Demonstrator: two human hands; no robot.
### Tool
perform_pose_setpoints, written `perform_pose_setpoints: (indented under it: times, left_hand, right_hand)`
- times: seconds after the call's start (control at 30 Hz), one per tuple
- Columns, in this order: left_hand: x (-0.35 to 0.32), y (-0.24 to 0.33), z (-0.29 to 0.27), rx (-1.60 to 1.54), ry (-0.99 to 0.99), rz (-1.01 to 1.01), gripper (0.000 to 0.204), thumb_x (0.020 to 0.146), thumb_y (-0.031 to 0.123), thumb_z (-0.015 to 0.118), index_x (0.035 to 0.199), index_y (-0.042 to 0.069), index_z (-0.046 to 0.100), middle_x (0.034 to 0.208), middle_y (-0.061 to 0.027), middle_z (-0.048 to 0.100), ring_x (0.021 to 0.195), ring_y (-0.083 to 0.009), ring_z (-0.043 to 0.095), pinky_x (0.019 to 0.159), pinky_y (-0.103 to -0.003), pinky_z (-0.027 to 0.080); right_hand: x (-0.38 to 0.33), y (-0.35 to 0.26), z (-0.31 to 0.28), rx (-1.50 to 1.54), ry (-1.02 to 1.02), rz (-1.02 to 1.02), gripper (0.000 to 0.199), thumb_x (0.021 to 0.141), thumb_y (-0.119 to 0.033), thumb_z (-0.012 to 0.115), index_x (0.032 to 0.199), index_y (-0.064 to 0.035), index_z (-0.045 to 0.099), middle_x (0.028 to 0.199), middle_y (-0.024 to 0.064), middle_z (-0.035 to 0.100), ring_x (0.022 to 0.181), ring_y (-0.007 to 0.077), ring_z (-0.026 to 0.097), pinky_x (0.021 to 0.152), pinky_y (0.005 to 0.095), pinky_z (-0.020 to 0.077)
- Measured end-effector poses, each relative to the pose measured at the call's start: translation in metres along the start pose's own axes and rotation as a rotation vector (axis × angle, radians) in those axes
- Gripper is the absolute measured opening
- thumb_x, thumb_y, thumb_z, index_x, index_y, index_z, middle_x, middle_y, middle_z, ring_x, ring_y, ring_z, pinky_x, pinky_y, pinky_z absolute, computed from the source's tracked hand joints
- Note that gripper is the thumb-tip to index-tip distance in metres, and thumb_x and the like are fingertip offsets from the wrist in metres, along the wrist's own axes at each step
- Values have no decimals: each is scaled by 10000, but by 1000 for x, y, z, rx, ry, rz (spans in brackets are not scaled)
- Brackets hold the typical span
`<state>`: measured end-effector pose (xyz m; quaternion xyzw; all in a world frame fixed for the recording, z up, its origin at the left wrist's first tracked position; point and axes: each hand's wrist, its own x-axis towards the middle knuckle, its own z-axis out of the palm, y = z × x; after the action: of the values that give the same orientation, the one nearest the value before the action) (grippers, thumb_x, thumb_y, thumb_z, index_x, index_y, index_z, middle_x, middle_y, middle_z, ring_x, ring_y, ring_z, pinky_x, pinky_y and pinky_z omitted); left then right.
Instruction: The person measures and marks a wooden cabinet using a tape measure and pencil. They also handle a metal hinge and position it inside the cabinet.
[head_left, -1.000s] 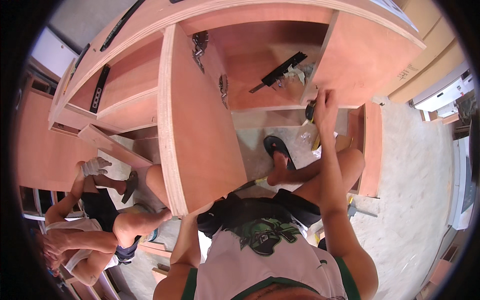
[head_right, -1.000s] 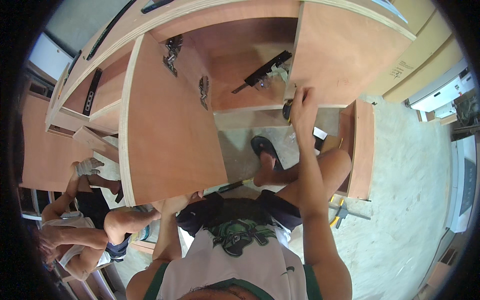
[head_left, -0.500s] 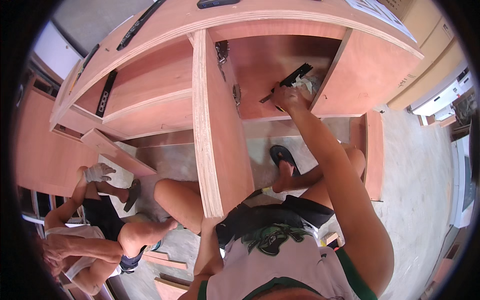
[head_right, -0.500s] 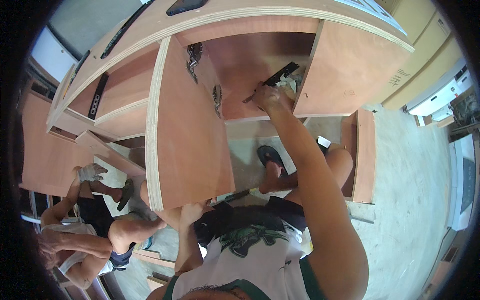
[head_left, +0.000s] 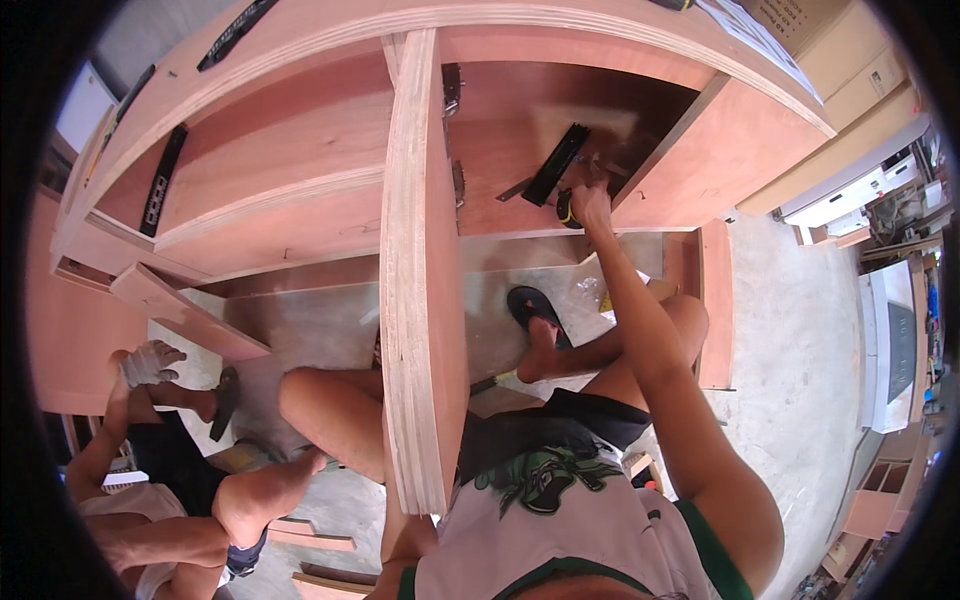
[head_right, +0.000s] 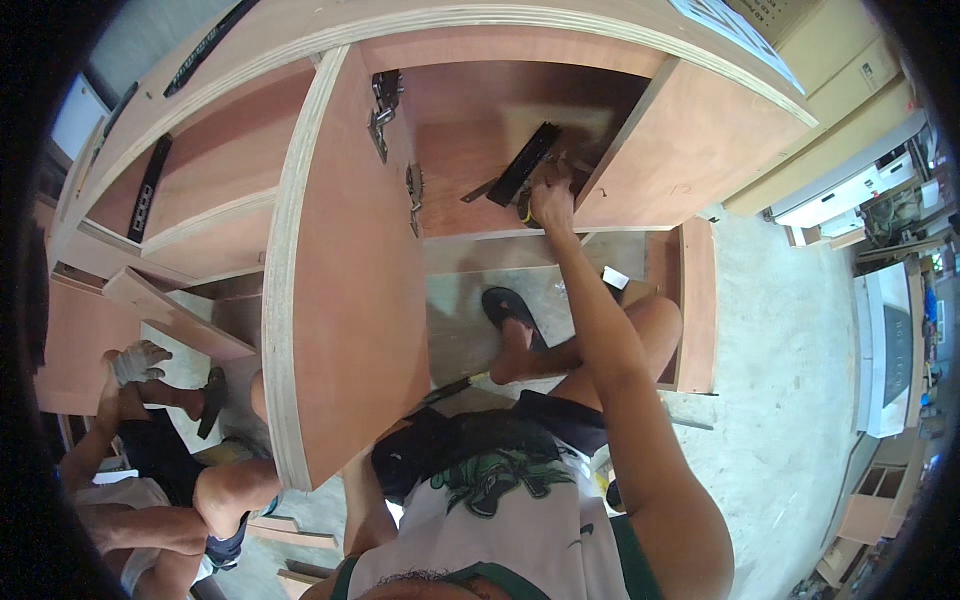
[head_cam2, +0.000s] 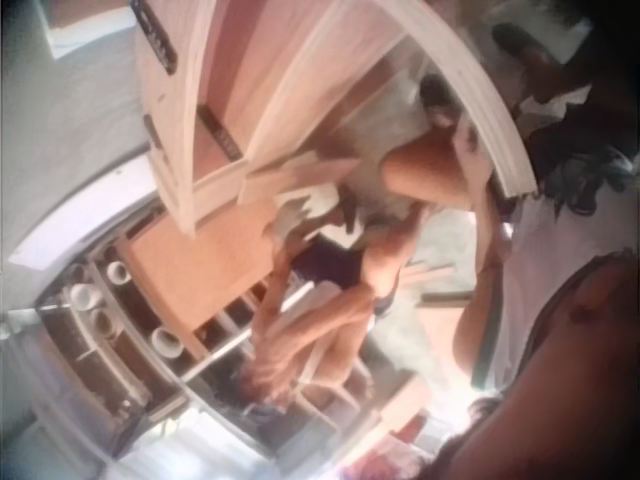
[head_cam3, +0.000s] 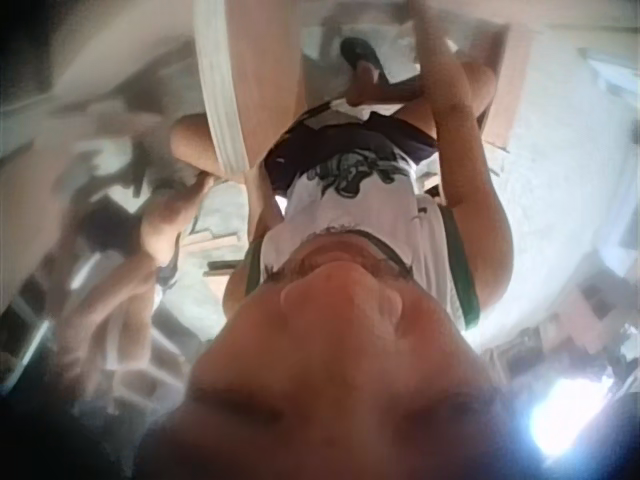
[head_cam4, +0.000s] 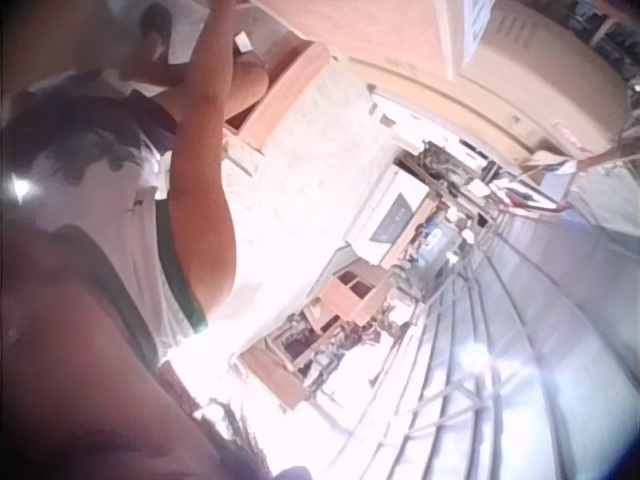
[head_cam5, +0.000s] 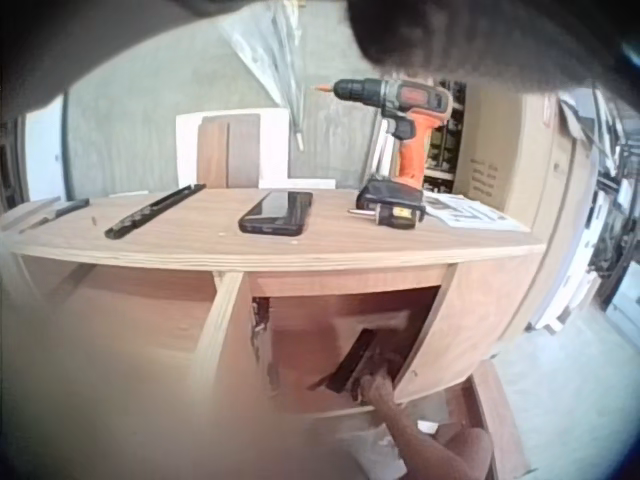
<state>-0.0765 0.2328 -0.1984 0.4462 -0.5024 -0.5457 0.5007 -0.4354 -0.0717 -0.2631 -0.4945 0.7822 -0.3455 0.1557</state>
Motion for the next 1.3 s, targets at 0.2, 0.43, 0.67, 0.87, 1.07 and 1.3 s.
perform_pose_setpoints:
  times: [0.2, 0.43, 0.67, 0.87, 1.07, 1.3]
  left_hand:
    - [-7, -20, -13, -115, 92, -119, 159, 968, 137, 639, 1027, -10, 631, 887, -29, 662, 820, -114, 595, 765, -271, 483]
    - [1, -8, -9, -112, 226, -78, 233, 953, 208, 741, 902, 26, 605, 768, 41, 582, 715, -33, 507, 653, -208, 421]
    - [-23, -32, 12, -145, 289, -191, 346, 1056, 334, 563, 904, 28, 613, 714, 13, 588, 601, -60, 469, 545, -217, 353]
    - [-51, -18, 28, 9, 172, -575, 202, 992, 227, 633, 983, 27, 663, 798, -55, 640, 700, -151, 581, 675, -322, 481]
    - [3, 15, 85, 371, -89, -409, 308, 1048, 288, 563, 1081, -5, 654, 815, -105, 678, 721, -155, 621, 666, -325, 492]
    - [281, -82, 174, 751, 371, 300, 377, 884, 281, 692, 1143, 16, 620, 1087, -214, 611, 1072, -408, 568, 918, -508, 469]
  right_hand:
    - [-44, 0, -25, 216, 116, 67, 618, 968, -341, 450, 1468, 22, 422, 1323, 361, 572, 1238, 531, 536, 1056, 518, 411]
    - [-95, 14, -53, 115, 134, 114, 658, 981, -321, 456, 1537, 9, 337, 1193, 331, 648, 1138, 509, 604, 958, 507, 461]
    - [-121, 2, -73, 200, 99, 153, 641, 988, -268, 493, 1539, 20, 336, 1047, 319, 685, 995, 438, 681, 873, 450, 502]
    - [-95, 10, -63, 143, 52, 40, 553, 984, -344, 505, 1352, 68, 483, 1129, 412, 612, 1127, 575, 572, 941, 533, 459]
    - [-86, 36, -39, 288, -167, -25, 465, 991, -344, 516, 1249, 43, 516, 1083, 373, 639, 1086, 559, 592, 910, 535, 466]
    - [-132, 41, -25, 264, -328, -143, 322, 1004, -260, 525, 1160, 7, 614, 1060, 271, 677, 1043, 427, 654, 908, 439, 497]
